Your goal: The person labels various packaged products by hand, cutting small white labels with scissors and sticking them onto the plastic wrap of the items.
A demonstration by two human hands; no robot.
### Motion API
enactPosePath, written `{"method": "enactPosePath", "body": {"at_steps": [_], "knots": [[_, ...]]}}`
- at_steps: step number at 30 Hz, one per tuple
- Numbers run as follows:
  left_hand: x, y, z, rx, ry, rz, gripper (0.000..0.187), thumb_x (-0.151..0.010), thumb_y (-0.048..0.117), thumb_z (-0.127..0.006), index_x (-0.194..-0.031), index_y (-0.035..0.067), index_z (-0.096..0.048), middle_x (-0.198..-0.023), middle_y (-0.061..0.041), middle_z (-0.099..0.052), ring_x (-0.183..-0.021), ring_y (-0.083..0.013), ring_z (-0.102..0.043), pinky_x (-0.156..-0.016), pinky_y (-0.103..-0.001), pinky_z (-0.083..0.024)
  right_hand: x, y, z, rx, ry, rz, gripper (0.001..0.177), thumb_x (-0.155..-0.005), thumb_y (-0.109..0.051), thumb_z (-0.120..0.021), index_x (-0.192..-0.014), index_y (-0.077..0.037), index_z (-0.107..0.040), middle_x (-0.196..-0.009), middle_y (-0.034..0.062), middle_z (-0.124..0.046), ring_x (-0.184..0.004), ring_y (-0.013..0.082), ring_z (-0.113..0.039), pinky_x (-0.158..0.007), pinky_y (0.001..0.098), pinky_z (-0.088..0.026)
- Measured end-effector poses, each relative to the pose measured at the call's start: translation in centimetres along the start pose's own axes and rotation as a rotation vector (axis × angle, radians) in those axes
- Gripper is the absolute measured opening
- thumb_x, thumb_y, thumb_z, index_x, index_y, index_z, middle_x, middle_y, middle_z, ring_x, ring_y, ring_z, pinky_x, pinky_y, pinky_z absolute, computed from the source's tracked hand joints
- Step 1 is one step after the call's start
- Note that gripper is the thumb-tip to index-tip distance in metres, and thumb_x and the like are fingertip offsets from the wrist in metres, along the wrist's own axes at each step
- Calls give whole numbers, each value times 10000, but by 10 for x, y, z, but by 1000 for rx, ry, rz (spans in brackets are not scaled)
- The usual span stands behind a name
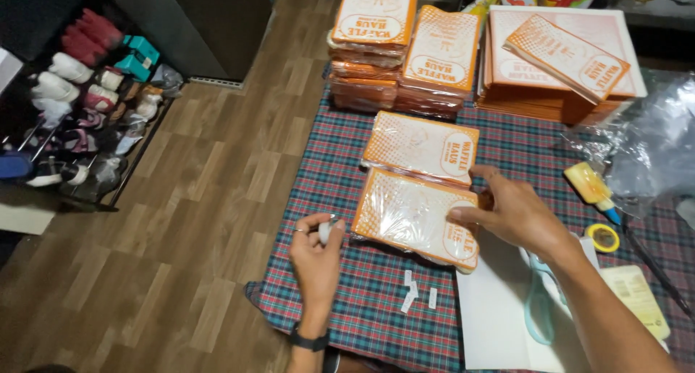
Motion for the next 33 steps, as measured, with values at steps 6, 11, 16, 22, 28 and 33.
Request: {"method": "enactPosePath", "body": {"at_steps": [6,11,16,22,28,33], "knots": [[3,-8,-16,26,11,-47,141,-921,130,-708,-995,18,-664,-917,-129,-729,-805,-220,-784,-676,-318,-734,-22,12,-19,49,39,-8,735,-816,-388,-800,-1455,-219,-478,-1149,92,-780,-1145,349,-649,-973,416,-449],[-2,-4,2,45,90,-35,154,-911,140,-721,-970,6,-671,-917,-145,-733,-817,-225,-772,-693,-329,-729,-9,-21,-23,-39,21,-15,598,-844,-329,-795,-1348,-175,-512,-1106,106,-775,-1048,298,-697,-857,430,-503],[-27,-11,37,80,164,-83,127,-918,88,-717,-984,3,-650,-915,-172,-740,-780,-245,-778,-728,-309,-685,-29,-44,-48,-82,3,78,623,-808,-346,-813,-1341,-182,-535,-1255,110,-738,-1211,337,-633,-942,457,-490],[-45,-7,68,120,266,-82,129,-915,68,-748,-954,10,-640,-876,-162,-717,-744,-226,-754,-761,-285,-665,-32,-73,-58,-202,-32,206,496,-877,-259,-778,-1263,-122,-498,-1139,107,-724,-988,268,-698,-800,405,-524],[-32,20,71,27,304,-103,164,-914,101,-757,-985,3,-647,-896,-181,-727,-768,-214,-755,-723,-271,-676,-87,-37,-3,-68,396,156,372,-863,-500,-811,-1042,-188,-713,-913,105,-780,-870,344,-721,-733,504,-522],[-20,38,71,42,298,-233,181,-938,161,-755,-991,17,-659,-912,-96,-691,-662,-123,-645,-667,-240,-608,-149,-15,44,-499,667,11,521,-972,-632,-640,-960,-140,-469,-1027,104,-638,-970,272,-601,-765,459,-456]]}}
Point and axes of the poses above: each hand's wrist, its own x-axis away from the middle knuckle, its own z-axis out of the back of the hand, y = z × x, the point moved 6 cm from there along -x, towards the middle knuckle
